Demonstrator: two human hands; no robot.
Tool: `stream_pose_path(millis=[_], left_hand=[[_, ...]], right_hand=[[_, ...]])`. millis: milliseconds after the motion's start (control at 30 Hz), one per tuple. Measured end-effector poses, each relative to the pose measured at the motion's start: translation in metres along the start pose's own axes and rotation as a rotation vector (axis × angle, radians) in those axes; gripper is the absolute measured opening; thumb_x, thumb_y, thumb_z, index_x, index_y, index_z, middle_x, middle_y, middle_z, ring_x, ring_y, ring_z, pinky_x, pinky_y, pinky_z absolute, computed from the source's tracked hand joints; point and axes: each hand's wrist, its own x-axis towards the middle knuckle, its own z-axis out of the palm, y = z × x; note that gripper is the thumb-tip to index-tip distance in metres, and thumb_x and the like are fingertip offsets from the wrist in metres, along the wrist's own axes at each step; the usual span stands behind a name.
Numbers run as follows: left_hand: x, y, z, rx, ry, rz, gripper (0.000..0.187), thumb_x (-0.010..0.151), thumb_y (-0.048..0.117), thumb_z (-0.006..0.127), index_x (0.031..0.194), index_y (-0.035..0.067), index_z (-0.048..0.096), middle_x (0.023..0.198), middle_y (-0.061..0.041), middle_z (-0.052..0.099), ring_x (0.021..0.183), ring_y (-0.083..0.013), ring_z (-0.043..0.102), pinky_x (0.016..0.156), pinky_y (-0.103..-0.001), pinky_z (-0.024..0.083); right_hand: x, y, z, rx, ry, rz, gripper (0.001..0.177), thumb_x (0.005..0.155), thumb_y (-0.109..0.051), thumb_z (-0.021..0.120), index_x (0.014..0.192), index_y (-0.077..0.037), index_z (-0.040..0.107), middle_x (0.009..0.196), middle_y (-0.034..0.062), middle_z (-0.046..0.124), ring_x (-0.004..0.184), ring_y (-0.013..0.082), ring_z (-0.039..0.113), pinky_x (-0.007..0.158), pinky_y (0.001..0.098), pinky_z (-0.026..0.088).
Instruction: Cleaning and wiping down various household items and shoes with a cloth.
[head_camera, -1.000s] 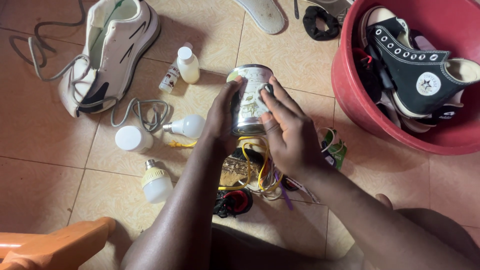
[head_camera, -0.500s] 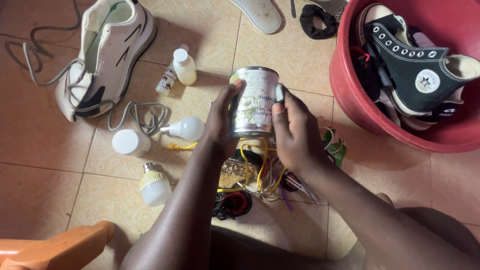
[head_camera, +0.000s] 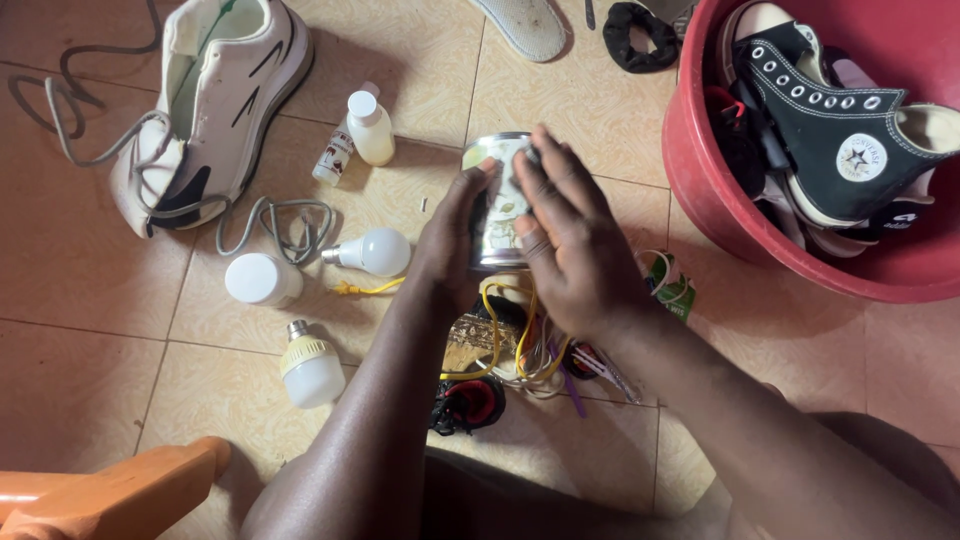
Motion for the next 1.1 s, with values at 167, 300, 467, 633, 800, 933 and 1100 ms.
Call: stream_pose_path(millis=[167, 300, 467, 633, 800, 933, 1100], left_hand=[[-0.002, -0.002, 0.007, 0.024, 0.004, -0.083, 0.047, 0.097, 0.041, 0.063, 0.125, 0.003, 0.063, 0.102, -0.013, 0.072, 0.085, -0.0251, 0.071, 0.074, -0.041, 0.061], [-0.006, 0.004, 0.013, 0.123, 0.026, -0.101, 0.049, 0.095, 0.039, 0.064, 0.127, 0.002, 0.063, 0.107, -0.012, 0.073, 0.091, -0.0238, 0.073, 0.079, -0.041, 0.062], [-0.008, 0.008, 0.008, 0.213, -0.066, -0.108, 0.052, 0.095, 0.039, 0.066, 0.129, -0.001, 0.062, 0.111, -0.014, 0.073, 0.095, -0.0236, 0.073, 0.083, -0.039, 0.061], [-0.013, 0.015, 0.007, 0.3, -0.174, -0.091, 0.051, 0.094, 0.035, 0.07, 0.131, 0.002, 0.06, 0.114, -0.013, 0.072, 0.097, -0.0211, 0.071, 0.084, -0.036, 0.059], [-0.014, 0.022, 0.005, 0.511, -0.217, -0.021, 0.055, 0.089, 0.021, 0.078, 0.136, 0.0, 0.059, 0.116, -0.009, 0.072, 0.101, -0.0166, 0.069, 0.09, -0.032, 0.058], [-0.016, 0.029, 0.017, 0.617, -0.195, 0.028, 0.064, 0.084, 0.017, 0.082, 0.141, 0.0, 0.058, 0.12, -0.011, 0.069, 0.105, -0.018, 0.065, 0.087, -0.033, 0.055], [0.008, 0.014, -0.009, 0.408, 0.406, -0.232, 0.073, 0.094, 0.061, 0.044, 0.146, 0.01, 0.04, 0.138, -0.019, 0.063, 0.12, -0.0366, 0.063, 0.1, -0.049, 0.051]], right_hand=[[0.0, 0.013, -0.007, 0.101, 0.003, 0.06, 0.049, 0.109, -0.009, 0.05, 0.155, 0.007, 0.041, 0.166, 0.0284, 0.032, 0.155, 0.0404, 0.034, 0.127, 0.0438, 0.031], [-0.005, 0.033, -0.004, 0.225, 0.054, 0.148, 0.048, 0.11, -0.011, 0.048, 0.155, 0.005, 0.042, 0.161, 0.025, 0.042, 0.15, 0.0341, 0.042, 0.124, 0.0403, 0.036], [-0.008, 0.049, -0.006, 0.602, 0.063, 0.405, 0.045, 0.107, -0.022, 0.057, 0.145, 0.002, 0.052, 0.132, 0.0125, 0.062, 0.123, 0.0185, 0.058, 0.109, 0.033, 0.047], [-0.011, 0.055, -0.009, 0.906, -0.007, 0.585, 0.057, 0.092, -0.032, 0.076, 0.135, 0.001, 0.057, 0.115, 0.0033, 0.067, 0.106, 0.0113, 0.062, 0.097, 0.0314, 0.052], [-0.012, 0.06, -0.013, 1.057, -0.111, 0.666, 0.075, 0.084, -0.032, 0.084, 0.144, -0.001, 0.052, 0.123, 0.0064, 0.064, 0.117, 0.0137, 0.059, 0.107, 0.0326, 0.045], [0.002, 0.046, -0.025, 1.087, -0.121, 0.686, 0.081, 0.076, -0.031, 0.086, 0.143, -0.003, 0.051, 0.129, 0.0079, 0.063, 0.121, 0.0157, 0.06, 0.106, 0.0348, 0.046], [-0.005, 0.043, -0.005, 0.756, 0.181, 0.574, 0.085, 0.076, -0.031, 0.089, 0.143, 0.0, 0.046, 0.131, 0.0116, 0.061, 0.123, 0.0195, 0.06, 0.108, 0.037, 0.051]])
